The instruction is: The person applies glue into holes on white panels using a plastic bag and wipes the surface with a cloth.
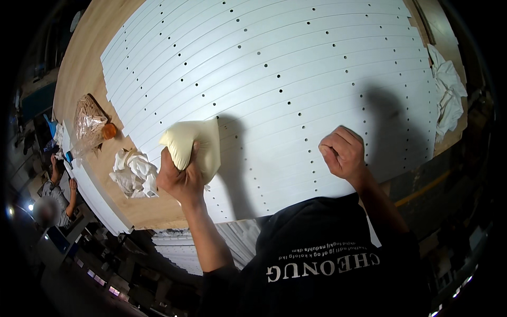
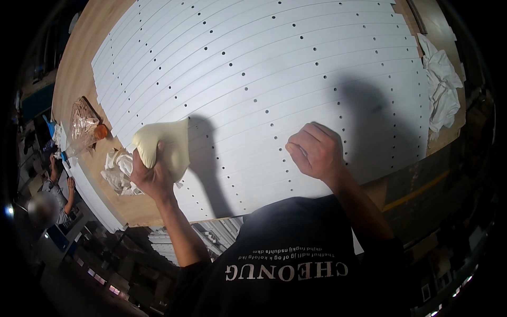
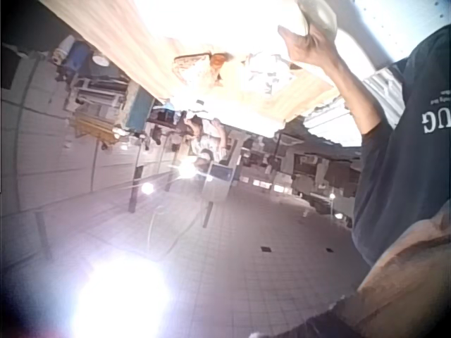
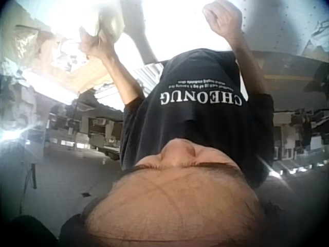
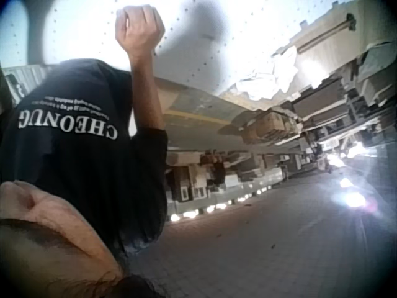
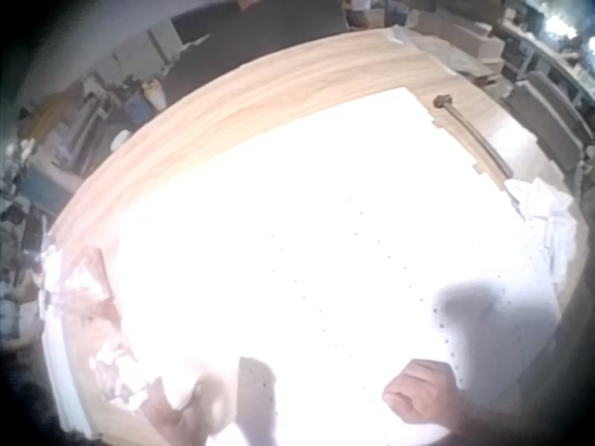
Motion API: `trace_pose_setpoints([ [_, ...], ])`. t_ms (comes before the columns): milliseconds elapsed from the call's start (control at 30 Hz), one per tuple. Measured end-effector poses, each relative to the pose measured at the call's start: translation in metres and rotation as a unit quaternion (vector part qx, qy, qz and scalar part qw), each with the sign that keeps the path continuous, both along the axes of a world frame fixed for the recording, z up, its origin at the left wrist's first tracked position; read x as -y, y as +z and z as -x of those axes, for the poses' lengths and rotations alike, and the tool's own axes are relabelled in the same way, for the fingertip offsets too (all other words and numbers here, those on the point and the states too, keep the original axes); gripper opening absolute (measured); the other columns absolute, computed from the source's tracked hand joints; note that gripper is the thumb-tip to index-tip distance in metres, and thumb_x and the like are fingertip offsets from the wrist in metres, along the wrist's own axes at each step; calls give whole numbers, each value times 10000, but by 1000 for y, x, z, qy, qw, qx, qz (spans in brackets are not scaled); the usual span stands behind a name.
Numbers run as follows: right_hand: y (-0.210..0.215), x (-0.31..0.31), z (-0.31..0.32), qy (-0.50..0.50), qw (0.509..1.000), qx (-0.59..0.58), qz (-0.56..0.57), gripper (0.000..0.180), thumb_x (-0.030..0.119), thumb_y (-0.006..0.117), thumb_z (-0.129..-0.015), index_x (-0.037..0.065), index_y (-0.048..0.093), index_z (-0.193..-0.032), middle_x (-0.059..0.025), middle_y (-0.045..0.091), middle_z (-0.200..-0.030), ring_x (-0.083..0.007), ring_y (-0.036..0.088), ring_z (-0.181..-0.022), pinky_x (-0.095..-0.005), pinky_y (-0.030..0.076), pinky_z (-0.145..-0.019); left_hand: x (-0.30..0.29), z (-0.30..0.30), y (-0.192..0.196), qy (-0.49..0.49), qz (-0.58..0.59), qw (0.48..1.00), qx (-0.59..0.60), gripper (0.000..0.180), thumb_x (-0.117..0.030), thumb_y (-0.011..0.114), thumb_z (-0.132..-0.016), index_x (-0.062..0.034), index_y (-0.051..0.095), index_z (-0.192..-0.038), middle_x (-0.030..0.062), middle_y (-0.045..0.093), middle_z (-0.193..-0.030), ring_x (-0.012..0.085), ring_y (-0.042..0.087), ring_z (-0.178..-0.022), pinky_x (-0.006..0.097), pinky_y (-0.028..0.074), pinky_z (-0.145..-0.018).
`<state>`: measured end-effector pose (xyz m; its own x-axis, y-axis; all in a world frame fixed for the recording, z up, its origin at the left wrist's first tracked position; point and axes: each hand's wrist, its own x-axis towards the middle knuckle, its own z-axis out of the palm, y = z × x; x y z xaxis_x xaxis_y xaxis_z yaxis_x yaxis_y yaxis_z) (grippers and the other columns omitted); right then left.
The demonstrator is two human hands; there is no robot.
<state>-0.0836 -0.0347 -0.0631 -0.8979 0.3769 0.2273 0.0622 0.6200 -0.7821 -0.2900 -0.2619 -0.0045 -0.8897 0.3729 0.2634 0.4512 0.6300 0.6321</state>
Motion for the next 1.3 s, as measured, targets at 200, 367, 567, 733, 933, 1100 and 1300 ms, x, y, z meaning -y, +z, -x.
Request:
trace_pose_setpoints([
  [200, -1, 0, 0, 2, 1000, 2, -4, 98, 58, 651, -712, 71, 565, -667, -52, 493, -615, -236, 484, -530, -313, 396, -475, -4, 7, 2, -2, 10, 1000, -21, 180, -93, 754, -763, 5, 651, -873, 61, 634, -733, 123, 602, -625, 222, 455, -596],
  [367, -2, 0, -1, 0, 1000, -2, -9, 97, 43, 646, -696, 71, 561, -660, -49, 487, -610, -230, 477, -522, -308, 392, -473, -10, 13, 10, -1, 5, 999, -40, 190, -100, 758, -761, -2, 660, -891, 63, 645, -751, 129, 620, -651, 232, 466, -606],
  [567, -2, 0, 0, -2, 1000, -4, -5, 96, 32, 646, -683, 69, 561, -657, -48, 486, -606, -227, 475, -516, -305, 390, -472, -14, 14, 11, -7, 13, 999, -39, 194, -98, 759, -760, 7, 658, -888, 61, 642, -751, 121, 612, -647, 228, 461, -603],
  [733, -2, 0, 0, -3, 1000, -4, -2, 95, 33, 649, -683, 68, 564, -658, -49, 486, -605, -226, 476, -516, -306, 390, -470, -14, 14, 7, -9, 9, 1000, -23, 198, -95, 759, -759, 14, 654, -887, 57, 635, -734, 109, 598, -635, 221, 453, -600],
  [933, -2, -1, 0, -1, 1000, -2, -7, 97, 36, 649, -683, 67, 564, -650, -50, 487, -602, -227, 475, -514, -308, 389, -466, -15, 18, -2, -8, 5, 1000, -12, 191, -89, 749, -768, 17, 649, -892, 59, 646, -739, 103, 600, -631, 216, 457, -605],
  [1100, -1, -1, 0, -1, 1000, 1, -4, 94, 36, 647, -678, 69, 565, -646, -48, 486, -600, -227, 472, -512, -309, 390, -467, -16, 23, -1, 1, 15, 1000, -17, 181, -85, 744, -773, 18, 650, -888, 57, 659, -755, 101, 607, -656, 219, 465, -624],
  [1300, 0, 0, 0, -6, 1000, 8, -2, 91, 34, 648, -671, 76, 568, -654, -44, 492, -609, -227, 479, -521, -308, 394, -474, -18, 33, 5, 7, -19, 999, -49, 174, -102, 746, -779, 11, 644, -865, 49, 657, -745, 95, 591, -647, 220, 463, -614],
])
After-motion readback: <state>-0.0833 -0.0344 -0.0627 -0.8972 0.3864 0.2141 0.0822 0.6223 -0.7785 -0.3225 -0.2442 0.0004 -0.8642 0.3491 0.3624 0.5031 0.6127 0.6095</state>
